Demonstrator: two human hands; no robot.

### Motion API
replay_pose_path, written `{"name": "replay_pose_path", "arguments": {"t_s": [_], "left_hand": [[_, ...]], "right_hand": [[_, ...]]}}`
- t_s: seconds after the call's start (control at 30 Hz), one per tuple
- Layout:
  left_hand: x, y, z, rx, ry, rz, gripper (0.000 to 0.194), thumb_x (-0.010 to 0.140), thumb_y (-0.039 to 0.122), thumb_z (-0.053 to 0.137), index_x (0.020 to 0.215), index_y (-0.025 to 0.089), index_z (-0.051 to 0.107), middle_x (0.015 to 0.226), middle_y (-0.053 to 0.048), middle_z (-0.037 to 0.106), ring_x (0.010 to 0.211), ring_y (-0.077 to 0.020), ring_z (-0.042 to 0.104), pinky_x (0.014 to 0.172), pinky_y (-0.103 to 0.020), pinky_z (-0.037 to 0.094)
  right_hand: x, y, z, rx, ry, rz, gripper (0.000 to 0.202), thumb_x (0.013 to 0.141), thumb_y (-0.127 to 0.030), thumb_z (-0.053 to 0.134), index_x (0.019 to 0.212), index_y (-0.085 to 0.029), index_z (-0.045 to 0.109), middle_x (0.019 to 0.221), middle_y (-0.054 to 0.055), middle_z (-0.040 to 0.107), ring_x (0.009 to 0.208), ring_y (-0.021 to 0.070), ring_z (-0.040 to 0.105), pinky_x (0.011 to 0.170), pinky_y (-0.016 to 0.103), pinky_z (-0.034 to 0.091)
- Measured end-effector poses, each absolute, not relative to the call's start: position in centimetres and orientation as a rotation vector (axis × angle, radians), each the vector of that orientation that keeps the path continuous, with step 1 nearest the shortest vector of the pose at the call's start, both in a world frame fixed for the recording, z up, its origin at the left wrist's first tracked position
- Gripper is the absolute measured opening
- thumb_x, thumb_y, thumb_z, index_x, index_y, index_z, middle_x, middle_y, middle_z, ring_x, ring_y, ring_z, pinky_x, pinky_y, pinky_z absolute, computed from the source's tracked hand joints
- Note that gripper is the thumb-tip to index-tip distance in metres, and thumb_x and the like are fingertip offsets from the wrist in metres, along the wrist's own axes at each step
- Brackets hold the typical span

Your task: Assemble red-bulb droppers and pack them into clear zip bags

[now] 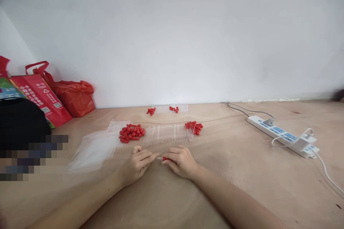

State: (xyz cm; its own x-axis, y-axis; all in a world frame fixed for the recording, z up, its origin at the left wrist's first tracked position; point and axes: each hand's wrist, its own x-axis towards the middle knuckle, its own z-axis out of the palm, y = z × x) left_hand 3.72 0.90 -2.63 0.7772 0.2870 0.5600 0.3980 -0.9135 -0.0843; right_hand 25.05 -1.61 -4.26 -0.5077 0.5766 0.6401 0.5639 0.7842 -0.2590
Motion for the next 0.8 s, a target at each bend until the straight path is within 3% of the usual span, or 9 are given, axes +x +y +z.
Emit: {"name": "replay_pose_path", "arguments": {"t_s": [0.33,0.8], "left_hand": [[4.1,0.4,-2.5,-2.730,-0.508,-0.859,0.029,0.084,0.004,0.031,0.096,0.014,0.055,0.068,-0.001,0.061,0.057,-0.0112,0.050,0.065,-0.030,0.024],[4.4,0.4,-2.8,-2.752,-0.532,-0.897,0.027,0.083,0.005,0.032,0.093,0.014,0.056,0.067,-0.002,0.062,0.056,-0.0121,0.051,0.063,-0.030,0.024]], "right_hand": [[24.7,-1.7,-3.7,-0.870,-2.319,-0.079,0.018,0.083,-0.029,0.045,0.084,-0.018,0.060,0.066,0.001,0.060,0.061,0.0113,0.051,0.059,0.027,0.027],[24.0,-1.4,-3.6,-0.882,-2.360,0.027,0.018,0.084,-0.026,0.041,0.082,-0.017,0.057,0.069,0.003,0.062,0.064,0.0134,0.053,0.062,0.028,0.029]]}}
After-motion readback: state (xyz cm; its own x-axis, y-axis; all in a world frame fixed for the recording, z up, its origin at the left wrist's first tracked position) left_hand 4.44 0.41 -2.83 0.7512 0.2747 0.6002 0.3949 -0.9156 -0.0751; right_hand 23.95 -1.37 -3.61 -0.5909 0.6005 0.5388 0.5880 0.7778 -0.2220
